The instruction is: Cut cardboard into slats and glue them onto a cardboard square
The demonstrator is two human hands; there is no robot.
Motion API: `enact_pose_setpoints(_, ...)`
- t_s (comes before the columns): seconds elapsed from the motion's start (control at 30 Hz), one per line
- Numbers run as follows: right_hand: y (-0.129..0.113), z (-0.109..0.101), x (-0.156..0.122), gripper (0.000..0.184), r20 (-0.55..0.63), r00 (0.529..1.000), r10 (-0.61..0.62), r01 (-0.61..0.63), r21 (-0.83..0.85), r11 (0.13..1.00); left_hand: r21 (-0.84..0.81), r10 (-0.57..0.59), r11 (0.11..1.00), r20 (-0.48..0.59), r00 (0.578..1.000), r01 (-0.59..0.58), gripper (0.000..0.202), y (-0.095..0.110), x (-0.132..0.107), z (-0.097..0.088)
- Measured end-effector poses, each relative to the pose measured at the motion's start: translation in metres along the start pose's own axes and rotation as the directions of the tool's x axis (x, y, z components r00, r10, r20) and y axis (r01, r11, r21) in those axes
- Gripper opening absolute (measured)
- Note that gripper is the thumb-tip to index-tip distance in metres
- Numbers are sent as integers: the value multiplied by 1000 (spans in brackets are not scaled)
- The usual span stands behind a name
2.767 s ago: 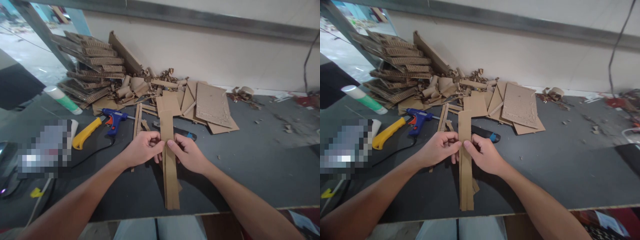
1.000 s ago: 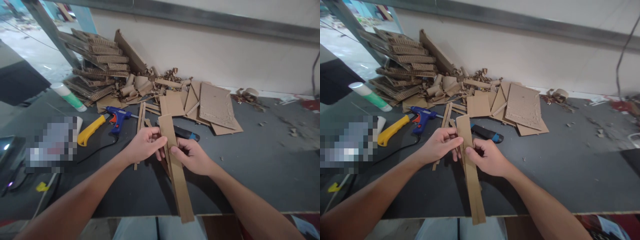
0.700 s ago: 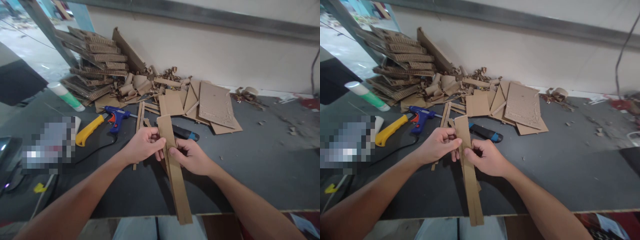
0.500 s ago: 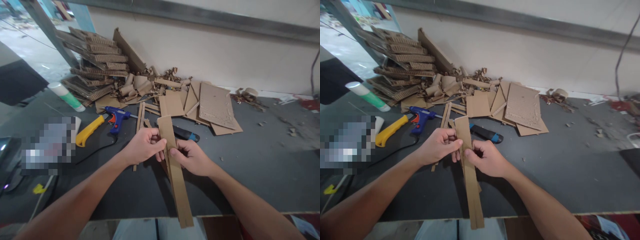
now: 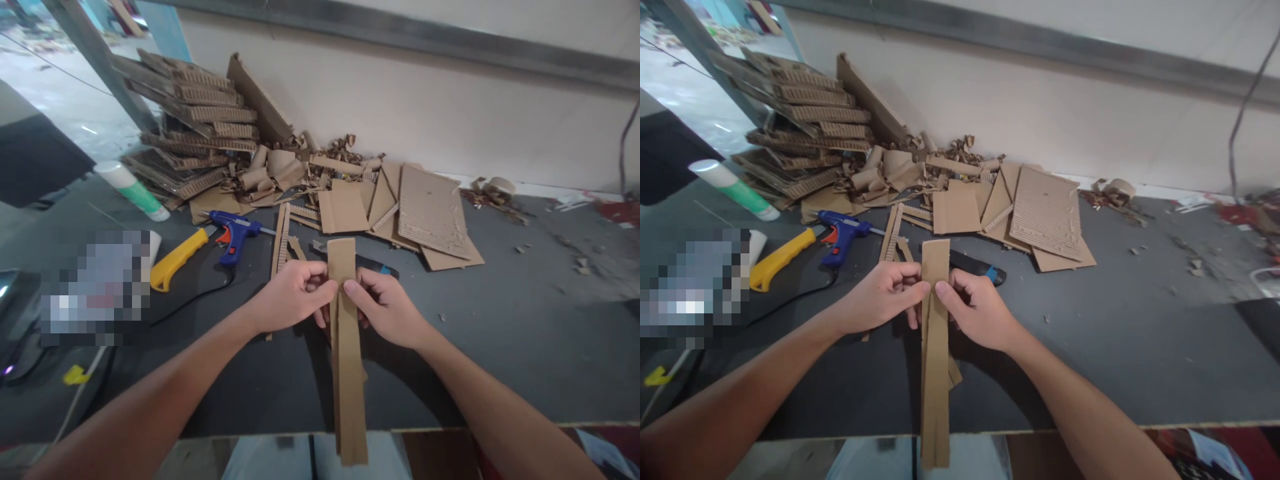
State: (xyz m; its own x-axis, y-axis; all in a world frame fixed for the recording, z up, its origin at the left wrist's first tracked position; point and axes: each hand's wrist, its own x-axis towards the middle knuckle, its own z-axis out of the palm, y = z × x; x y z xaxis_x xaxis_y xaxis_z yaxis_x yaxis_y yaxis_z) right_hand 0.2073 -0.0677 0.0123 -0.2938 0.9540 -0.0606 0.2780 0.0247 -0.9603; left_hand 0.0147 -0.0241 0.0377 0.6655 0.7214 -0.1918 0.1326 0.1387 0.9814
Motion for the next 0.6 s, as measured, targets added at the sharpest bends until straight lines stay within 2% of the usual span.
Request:
enact_pose_setpoints(0.23, 2, 5, 1, 39, -14, 1000, 6, -6, 10, 1000, 134, 39, 990, -9, 999, -38, 6, -8, 0, 0)
enact_pose_setpoints(0.37, 2, 4, 1, 37, -4, 1000, -16, 16, -3, 1000, 104, 25, 994, -11, 1000, -24, 5, -10, 2, 2)
enact_pose_setpoints(0.6, -3, 4, 1, 32, 40, 993, -110, 107, 82, 991, 135, 29, 991, -17, 999, -26, 7, -9, 0, 3)
